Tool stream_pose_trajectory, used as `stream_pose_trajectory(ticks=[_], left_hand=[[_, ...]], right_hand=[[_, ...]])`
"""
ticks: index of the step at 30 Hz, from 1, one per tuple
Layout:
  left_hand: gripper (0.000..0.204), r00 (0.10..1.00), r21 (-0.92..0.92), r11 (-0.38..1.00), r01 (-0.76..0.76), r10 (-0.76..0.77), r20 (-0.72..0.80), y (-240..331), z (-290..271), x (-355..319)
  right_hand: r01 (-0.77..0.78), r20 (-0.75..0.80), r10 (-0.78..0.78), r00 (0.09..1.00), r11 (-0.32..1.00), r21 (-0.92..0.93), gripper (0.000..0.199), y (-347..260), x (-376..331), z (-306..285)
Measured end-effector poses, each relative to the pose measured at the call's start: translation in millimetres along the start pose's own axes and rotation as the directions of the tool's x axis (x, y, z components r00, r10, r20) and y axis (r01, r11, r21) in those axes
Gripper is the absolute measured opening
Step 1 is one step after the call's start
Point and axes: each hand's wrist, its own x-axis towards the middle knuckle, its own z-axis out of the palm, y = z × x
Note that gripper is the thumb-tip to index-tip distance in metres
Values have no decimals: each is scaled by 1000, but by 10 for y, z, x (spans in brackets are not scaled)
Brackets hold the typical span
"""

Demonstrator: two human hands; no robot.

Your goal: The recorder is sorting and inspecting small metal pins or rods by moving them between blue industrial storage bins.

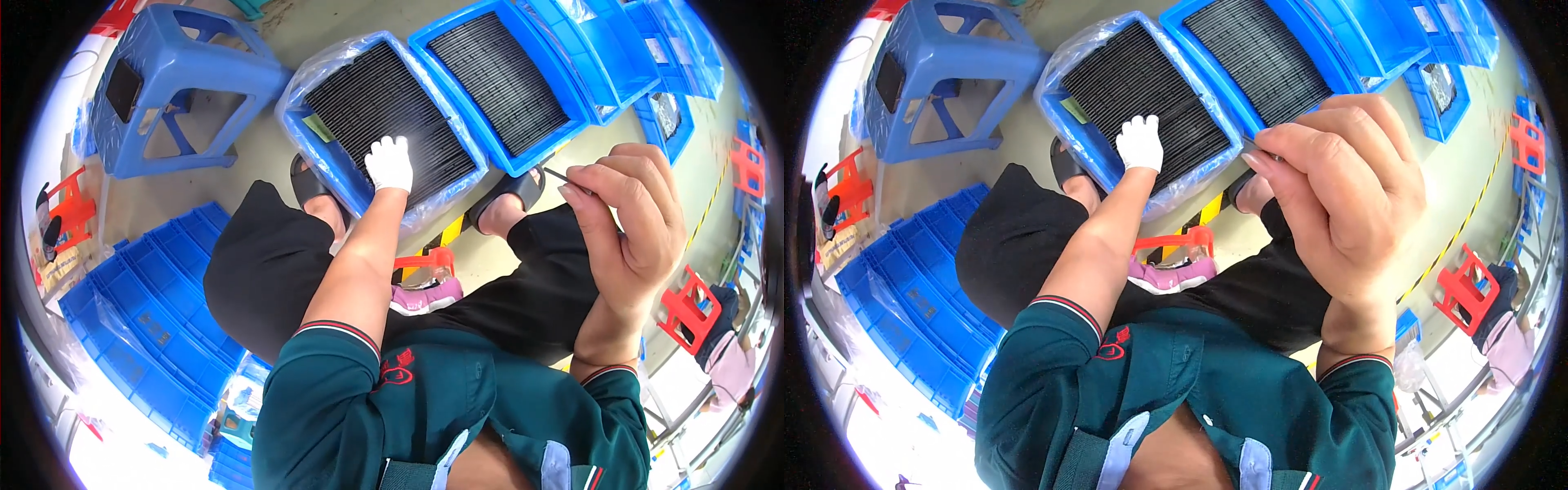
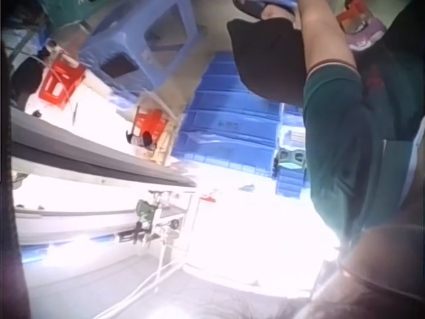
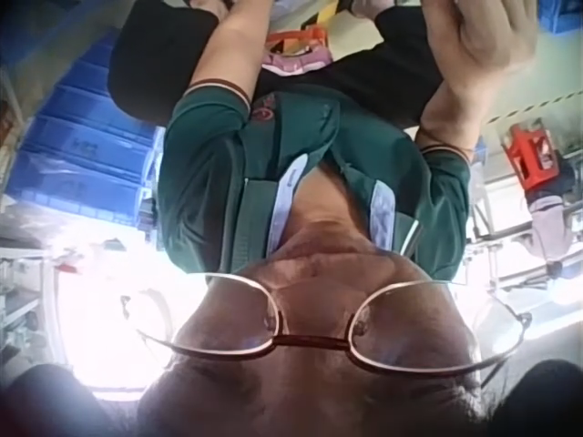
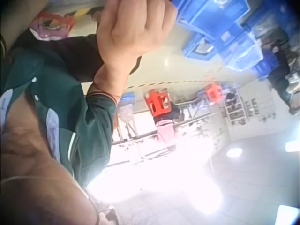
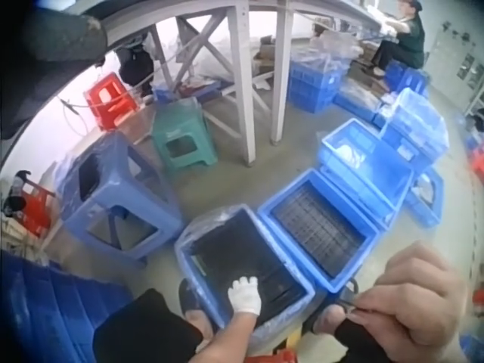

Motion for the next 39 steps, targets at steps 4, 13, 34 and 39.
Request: stream_pose_trajectory(ticks=[4, 13, 34, 39], left_hand=[[15, 997, 25, 997, -72, 72, 7, -35, 20, 39], [13, 985, -37, 984, -174, 174, -5, 21, 177, -237], [14, 949, -55, 949, -310, 312, 33, -79, 92, -23], [12, 967, -51, 967, -251, 252, 23, -103, 78, 107]], right_hand=[[-7, 5, 7, 1000, 1000, -11, 19, -15, 7, 9], [39, 34, -37, 999, 997, -63, 18, 11, 27, 5], [44, 44, -42, 998, 998, -49, 19, 2, 22, 33], [55, 58, -53, 997, 998, -38, 20, 8, 52, 67]])
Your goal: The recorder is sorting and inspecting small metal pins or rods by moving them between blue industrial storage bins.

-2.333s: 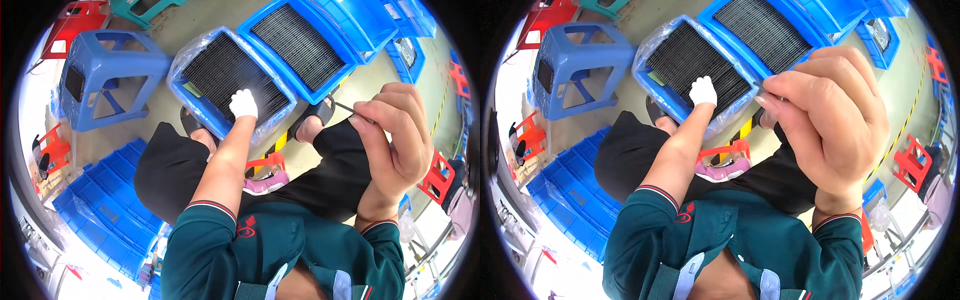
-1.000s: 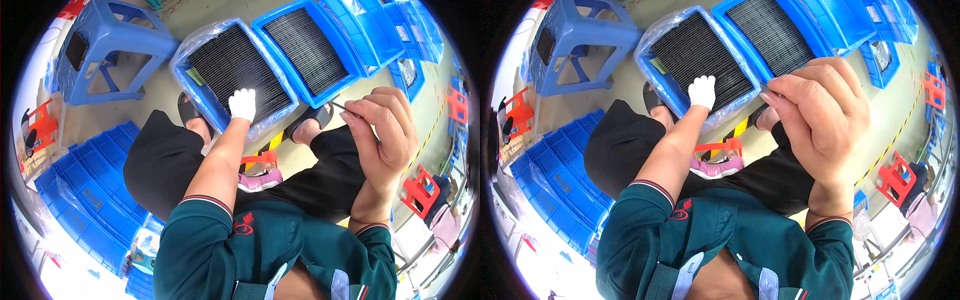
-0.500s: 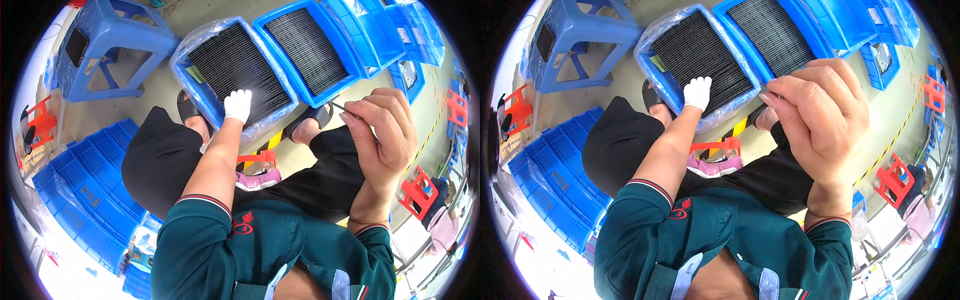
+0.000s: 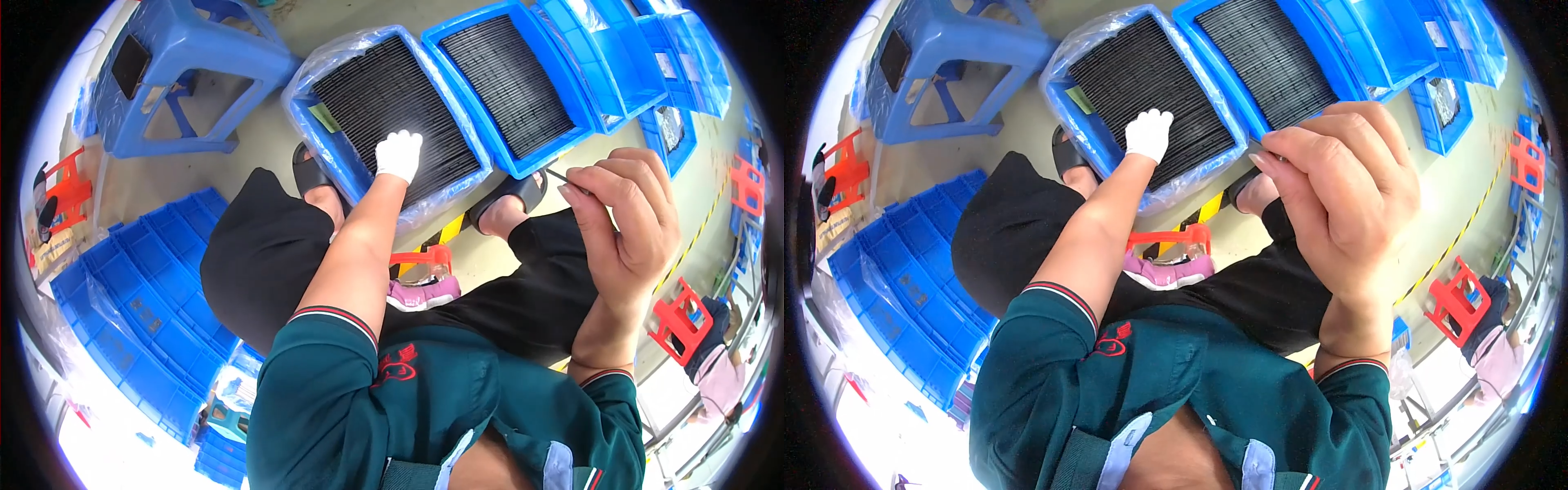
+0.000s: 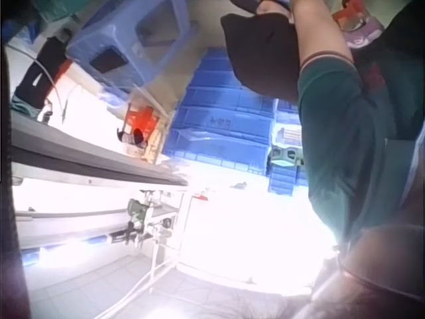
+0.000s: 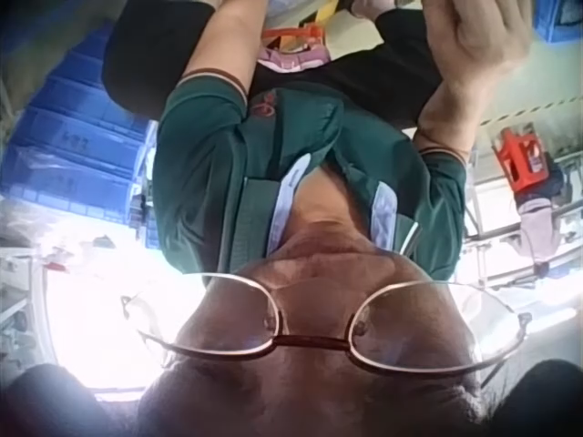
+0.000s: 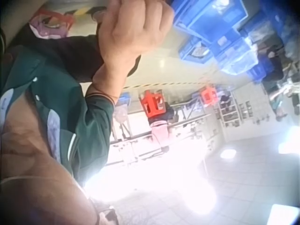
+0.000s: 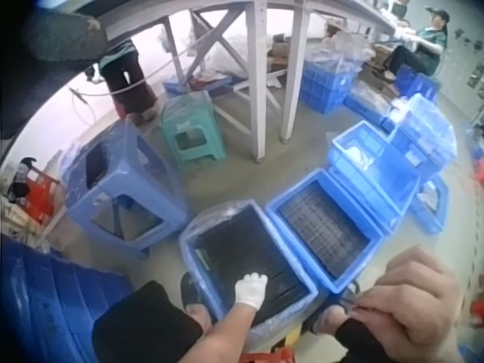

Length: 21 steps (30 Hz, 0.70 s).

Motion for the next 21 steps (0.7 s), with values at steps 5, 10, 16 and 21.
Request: stream_pose_trajectory(ticks=[5, 10, 16, 21], left_hand=[[13, 1000, -49, 999, 0, 1, 24, 229, -36, -108], [12, 999, -76, 997, 33, -34, -15, 165, 29, -48], [12, 935, -153, 932, 330, -345, -83, 195, -66, -84], [36, 379, -718, 312, 622, -922, -72, 120, -21, -88]], right_hand=[[-14, -22, 14, 1000, 1000, -10, 18, -32, 3, 16], [-25, -33, 25, 999, 1000, 3, 17, -85, -10, 26], [-26, -30, 26, 999, 1000, -5, 17, -91, -37, 31], [-20, -19, 20, 1000, 1000, -22, 18, -60, -57, -13]])
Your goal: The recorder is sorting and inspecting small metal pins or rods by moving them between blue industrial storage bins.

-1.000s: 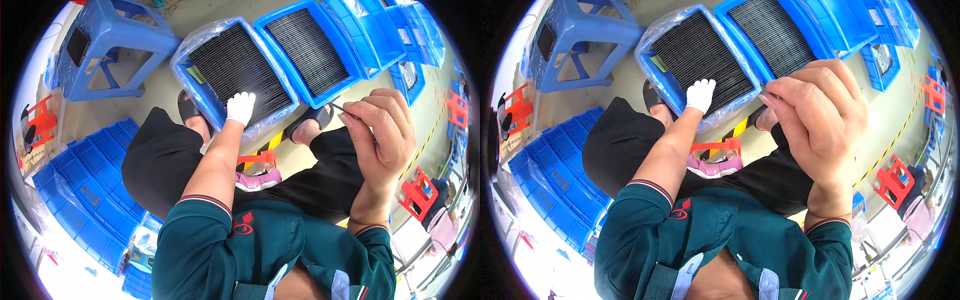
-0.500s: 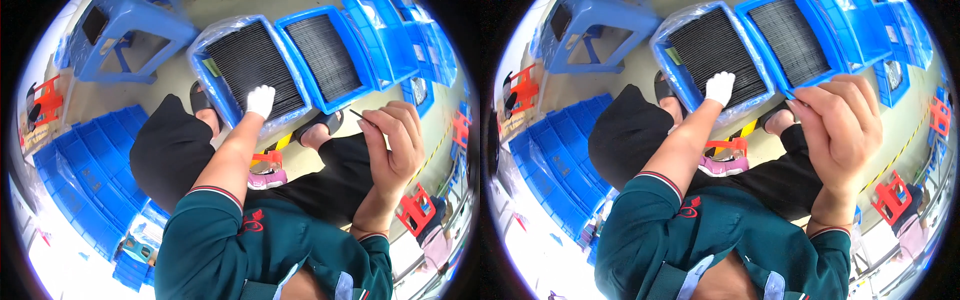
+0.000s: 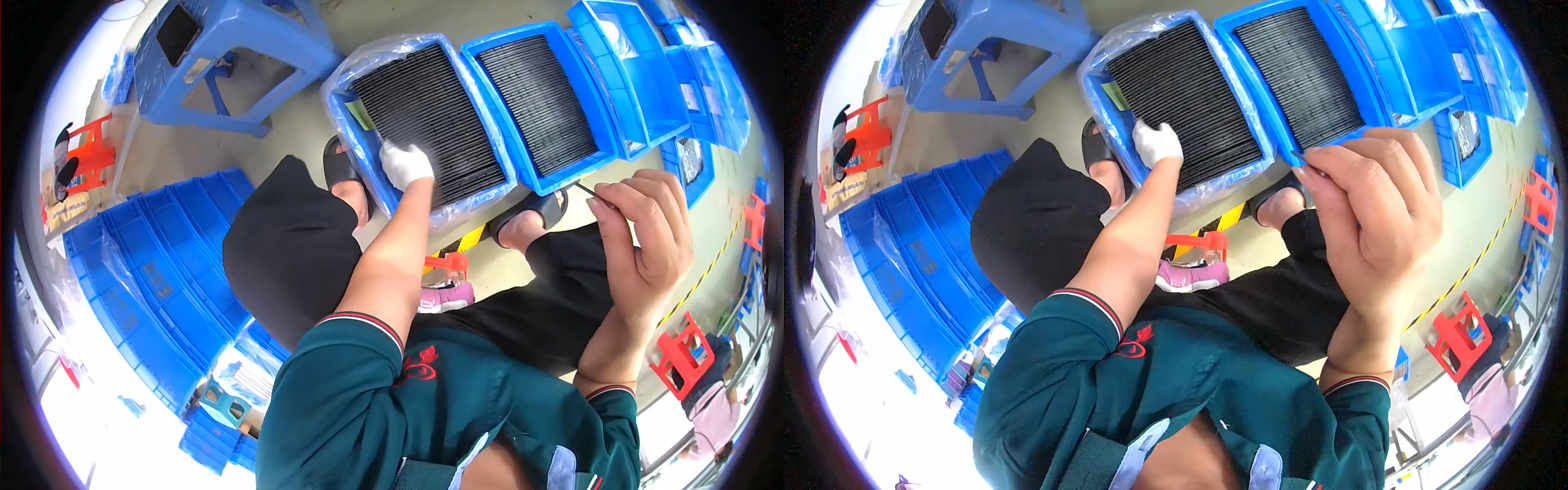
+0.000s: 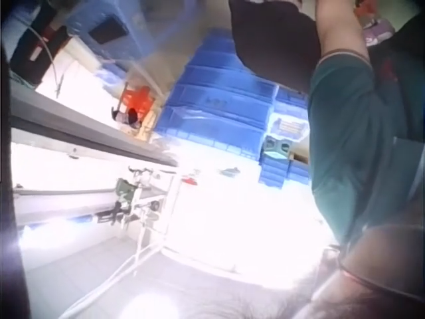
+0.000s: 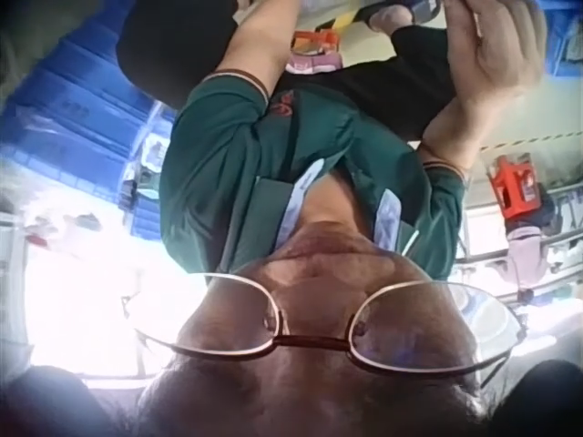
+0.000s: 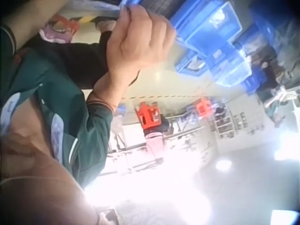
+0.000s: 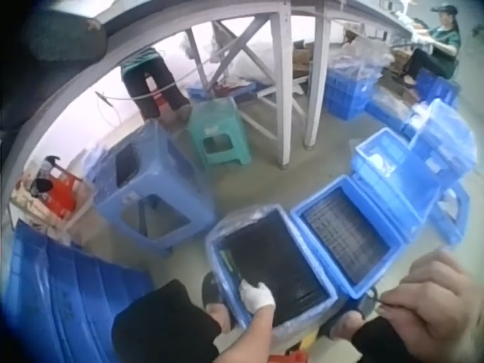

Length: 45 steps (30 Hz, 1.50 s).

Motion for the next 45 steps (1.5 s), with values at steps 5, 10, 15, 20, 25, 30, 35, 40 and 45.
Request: stream_pose_trajectory(ticks=[5, 10, 15, 20, 25, 30, 35, 40, 45], left_hand=[[72, 747, -375, 650, 661, -521, 412, -143, 107, 251], [84, 848, -133, 876, 463, -395, 353, -358, 177, 358], [82, 885, -80, 909, 409, -374, 279, -282, 87, 283], [85, 892, -43, 938, 345, -313, 325, -235, -8, 375], [65, 992, -11, 1000, 27, -25, 120, 108, 3, 325], [59, 725, -13, 728, -685, 684, 83, 1221, 193, -145], [56, 398, -178, 536, -825, 775, 490, 1790, 842, -680], [47, 193, -3, 496, -868, 344, 919, 1778, 1424, -1249], [37, 178, 72, 319, -945, 319, 931, 1583, 1586, -1598]], right_hand=[[49, -5, -49, 999, 999, 11, 19, 54, 2, -41], [49, -39, -49, 998, 999, 12, 19, 59, 27, -92], [-95, -162, 94, 982, 996, 3, 16, 191, -56, -311], [-269, -251, 272, 929, 962, 47, 13, 259, -196, -531], [-352, -436, 411, 801, 911, 213, 12, 513, -413, -700], [-485, -501, 644, 578, 765, 424, 7, 575, -650, -852], [-554, -547, 697, 464, 710, 435, 5, 660, -751, -940], [-634, -574, 694, 435, 689, 352, 6, 839, -959, -993], [-572, -431, 653, 623, 756, 318, 11, 1008, -1085, -1081]])
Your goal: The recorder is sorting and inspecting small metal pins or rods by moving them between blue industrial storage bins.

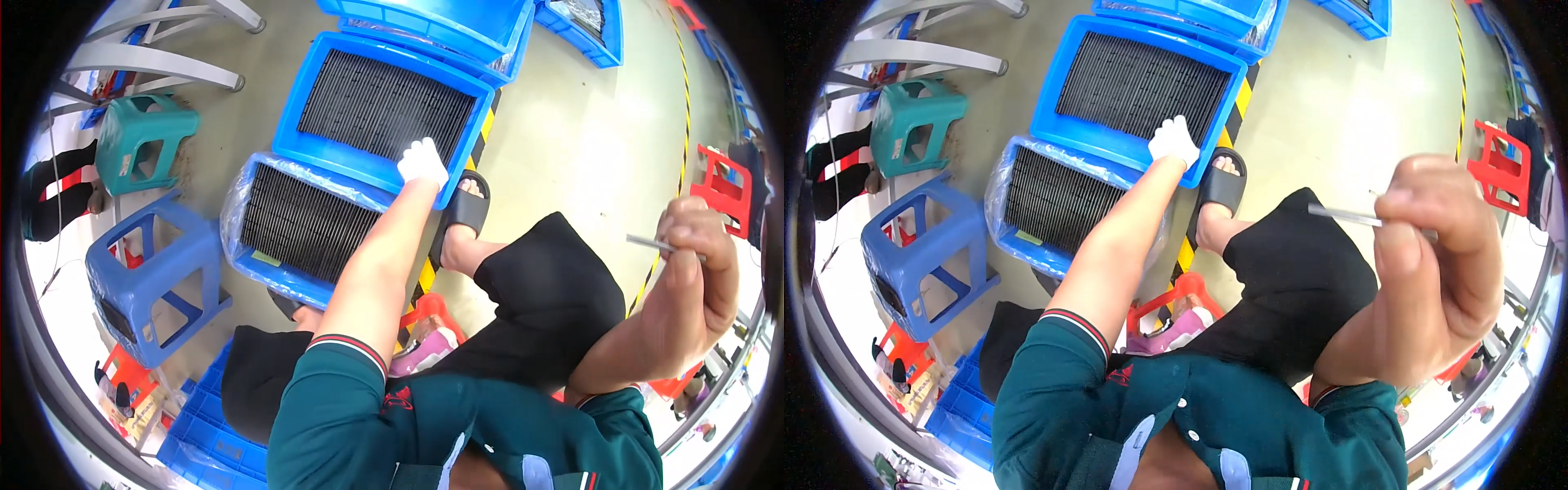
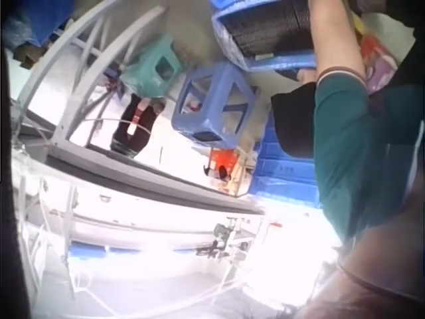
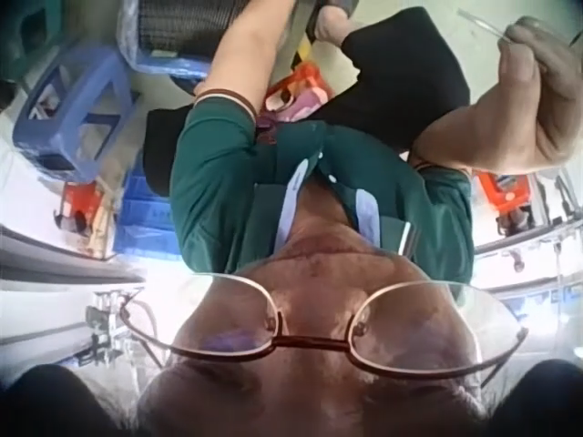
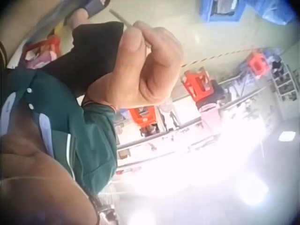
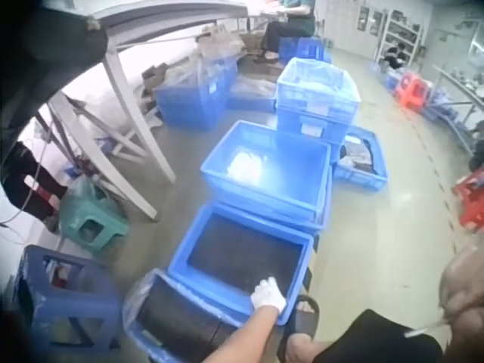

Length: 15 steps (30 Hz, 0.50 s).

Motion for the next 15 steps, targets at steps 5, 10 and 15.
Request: stream_pose_trajectory(ticks=[5, 10, 15], left_hand=[[37, 991, 11, 994, -105, 105, -80, 75, 57, 125], [27, 980, -9, 988, -156, 154, -124, -61, 119, 177], [35, 983, -104, 994, 20, -38, -179, -191, 157, 234]], right_hand=[[30, 60, -31, 998, 999, 15, 11, 62, 7, -5], [-2, 42, -1, 999, 997, 83, 13, 30, 19, 79], [0, 67, -6, 998, 996, 90, 16, 47, -2, 78]])
